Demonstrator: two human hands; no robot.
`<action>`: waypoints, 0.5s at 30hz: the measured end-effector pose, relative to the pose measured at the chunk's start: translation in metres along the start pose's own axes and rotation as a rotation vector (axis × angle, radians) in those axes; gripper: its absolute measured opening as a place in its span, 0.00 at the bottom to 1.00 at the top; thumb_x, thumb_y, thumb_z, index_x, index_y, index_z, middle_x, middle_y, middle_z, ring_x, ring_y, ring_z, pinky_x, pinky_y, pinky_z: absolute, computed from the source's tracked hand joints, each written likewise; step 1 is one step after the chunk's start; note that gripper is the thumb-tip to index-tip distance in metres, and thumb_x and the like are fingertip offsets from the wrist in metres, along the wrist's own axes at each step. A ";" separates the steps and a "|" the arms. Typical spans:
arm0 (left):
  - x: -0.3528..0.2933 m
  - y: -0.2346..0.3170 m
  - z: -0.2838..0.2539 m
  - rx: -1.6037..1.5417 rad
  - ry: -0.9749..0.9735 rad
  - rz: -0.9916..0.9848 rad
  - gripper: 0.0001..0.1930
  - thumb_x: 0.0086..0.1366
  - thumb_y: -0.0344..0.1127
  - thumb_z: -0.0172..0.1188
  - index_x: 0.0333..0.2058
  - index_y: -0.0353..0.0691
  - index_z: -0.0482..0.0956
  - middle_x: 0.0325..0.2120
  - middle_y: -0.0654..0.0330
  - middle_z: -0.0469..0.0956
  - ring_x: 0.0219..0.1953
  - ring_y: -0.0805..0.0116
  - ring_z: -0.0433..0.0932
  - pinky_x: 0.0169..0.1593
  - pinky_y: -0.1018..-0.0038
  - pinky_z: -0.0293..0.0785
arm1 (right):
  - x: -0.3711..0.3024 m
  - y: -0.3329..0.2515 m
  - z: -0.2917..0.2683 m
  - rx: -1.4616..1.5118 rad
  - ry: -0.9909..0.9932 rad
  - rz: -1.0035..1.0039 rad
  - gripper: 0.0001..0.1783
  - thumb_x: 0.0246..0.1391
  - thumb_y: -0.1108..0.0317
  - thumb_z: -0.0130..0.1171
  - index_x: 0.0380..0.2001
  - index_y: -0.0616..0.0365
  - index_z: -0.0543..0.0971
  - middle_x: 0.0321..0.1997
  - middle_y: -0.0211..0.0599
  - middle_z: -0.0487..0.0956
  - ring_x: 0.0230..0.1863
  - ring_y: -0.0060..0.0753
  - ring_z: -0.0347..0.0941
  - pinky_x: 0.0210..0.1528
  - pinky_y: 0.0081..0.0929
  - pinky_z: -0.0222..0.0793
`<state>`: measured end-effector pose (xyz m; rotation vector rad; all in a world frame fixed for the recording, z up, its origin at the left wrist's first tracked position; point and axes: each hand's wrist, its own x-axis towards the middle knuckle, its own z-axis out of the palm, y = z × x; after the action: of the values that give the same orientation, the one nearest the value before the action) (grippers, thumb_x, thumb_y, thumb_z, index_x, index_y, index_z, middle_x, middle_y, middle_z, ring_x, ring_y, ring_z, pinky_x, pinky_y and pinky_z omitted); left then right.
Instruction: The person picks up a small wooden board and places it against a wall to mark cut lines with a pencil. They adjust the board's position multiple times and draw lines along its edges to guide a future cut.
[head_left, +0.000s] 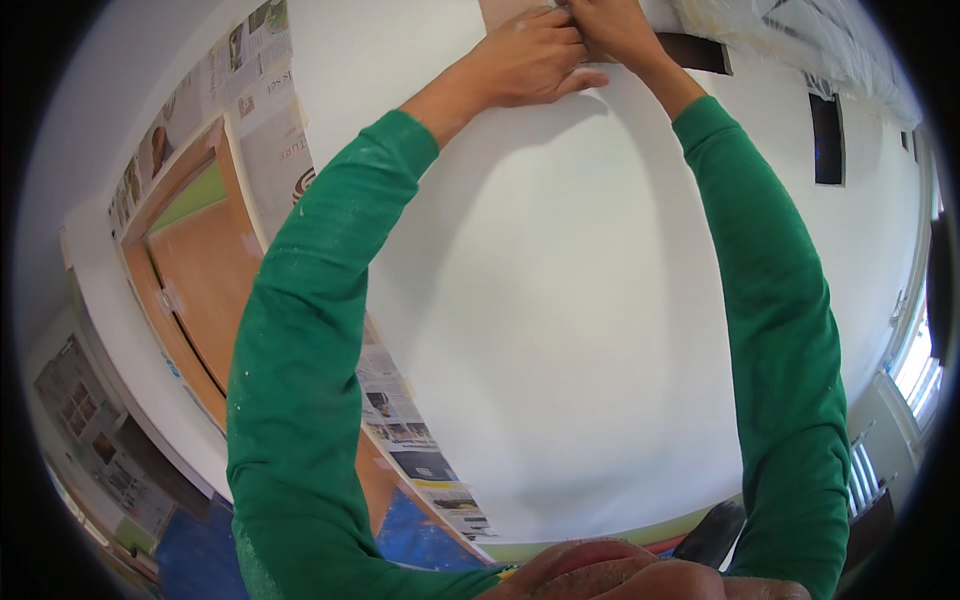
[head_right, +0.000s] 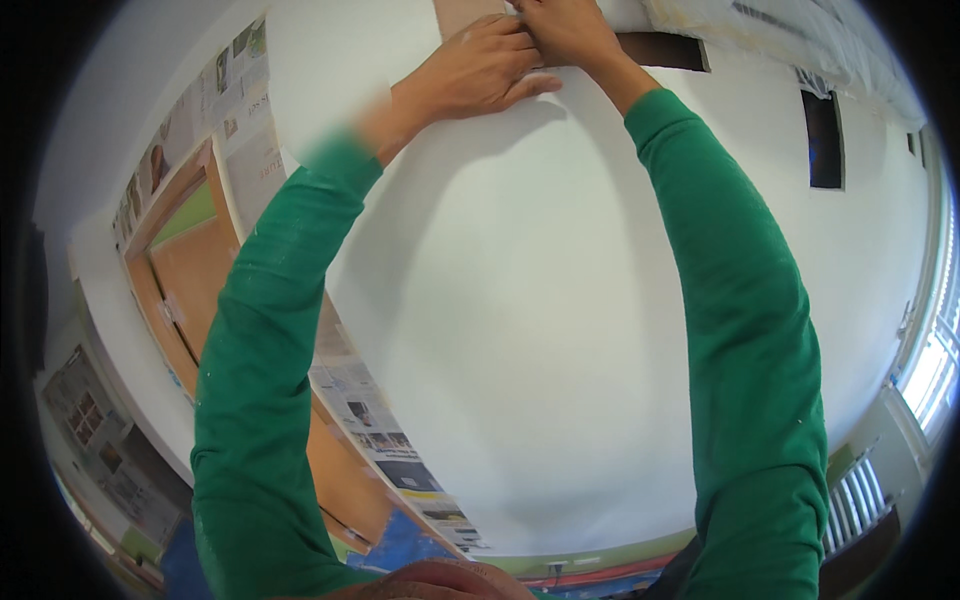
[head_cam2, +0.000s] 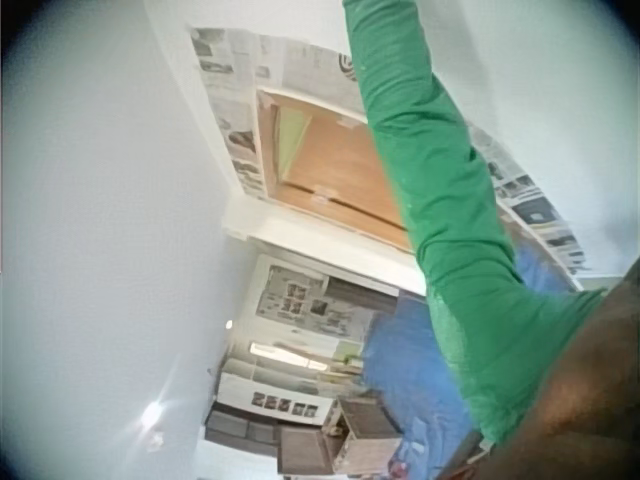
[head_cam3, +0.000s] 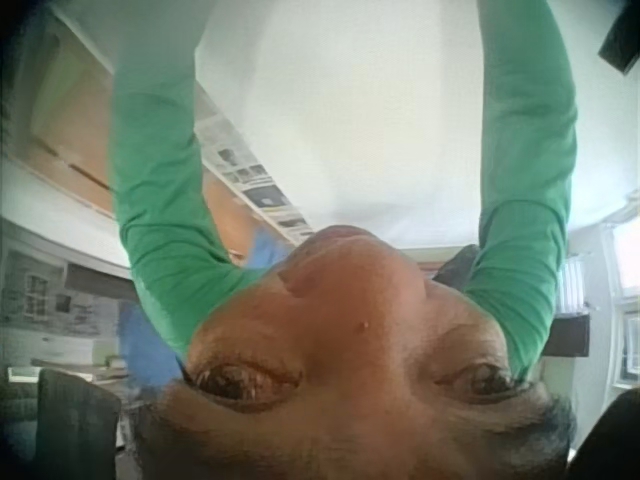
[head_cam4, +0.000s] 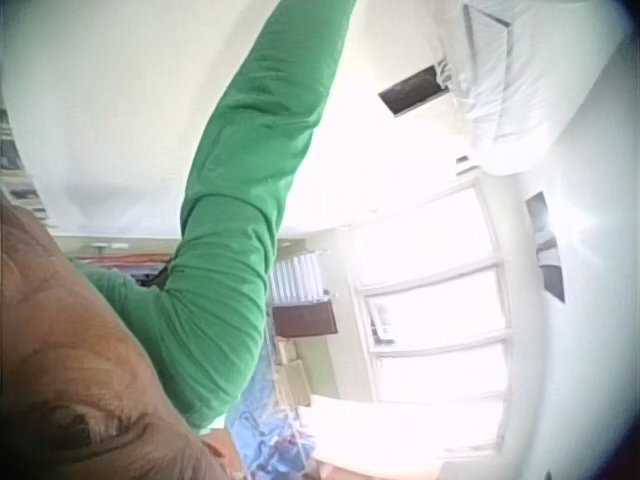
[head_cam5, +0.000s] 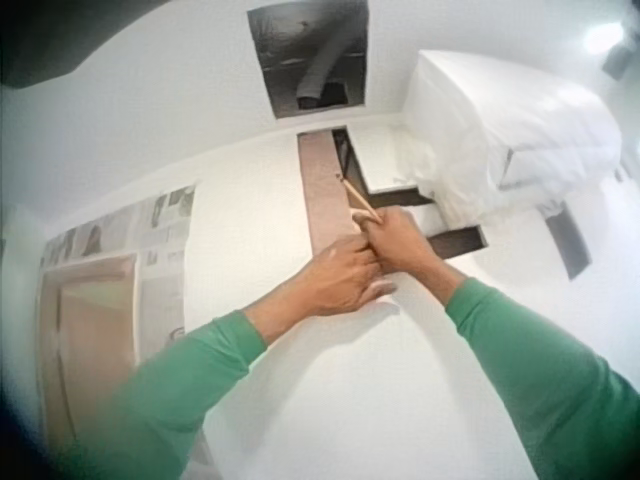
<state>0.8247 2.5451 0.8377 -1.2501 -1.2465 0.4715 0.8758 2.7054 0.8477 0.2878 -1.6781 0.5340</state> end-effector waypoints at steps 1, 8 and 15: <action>0.003 0.001 0.003 0.023 -0.117 -0.032 0.19 0.76 0.51 0.52 0.39 0.46 0.87 0.34 0.59 0.84 0.47 0.58 0.78 0.55 0.58 0.72 | 0.004 0.001 0.005 -0.014 0.072 -0.078 0.20 0.66 0.58 0.57 0.36 0.67 0.84 0.32 0.57 0.83 0.33 0.48 0.82 0.36 0.48 0.76; 0.015 -0.003 0.010 -0.079 -0.200 -0.103 0.36 0.78 0.56 0.39 0.30 0.29 0.85 0.33 0.41 0.85 0.40 0.38 0.82 0.58 0.49 0.71 | 0.092 0.011 0.032 -0.318 0.006 -0.170 0.19 0.67 0.59 0.51 0.42 0.63 0.84 0.37 0.62 0.83 0.37 0.62 0.82 0.38 0.55 0.77; 0.013 -0.027 0.035 -0.153 -0.017 -0.045 0.37 0.79 0.54 0.36 0.28 0.28 0.84 0.31 0.40 0.84 0.42 0.38 0.82 0.56 0.51 0.73 | 0.128 -0.008 0.042 -0.477 -0.040 0.065 0.23 0.64 0.54 0.61 0.42 0.67 0.84 0.37 0.52 0.86 0.38 0.51 0.85 0.35 0.43 0.80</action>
<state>0.7889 2.5626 0.8615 -1.3456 -1.3428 0.3596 0.8203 2.6915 0.9699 -0.1046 -1.8013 0.1636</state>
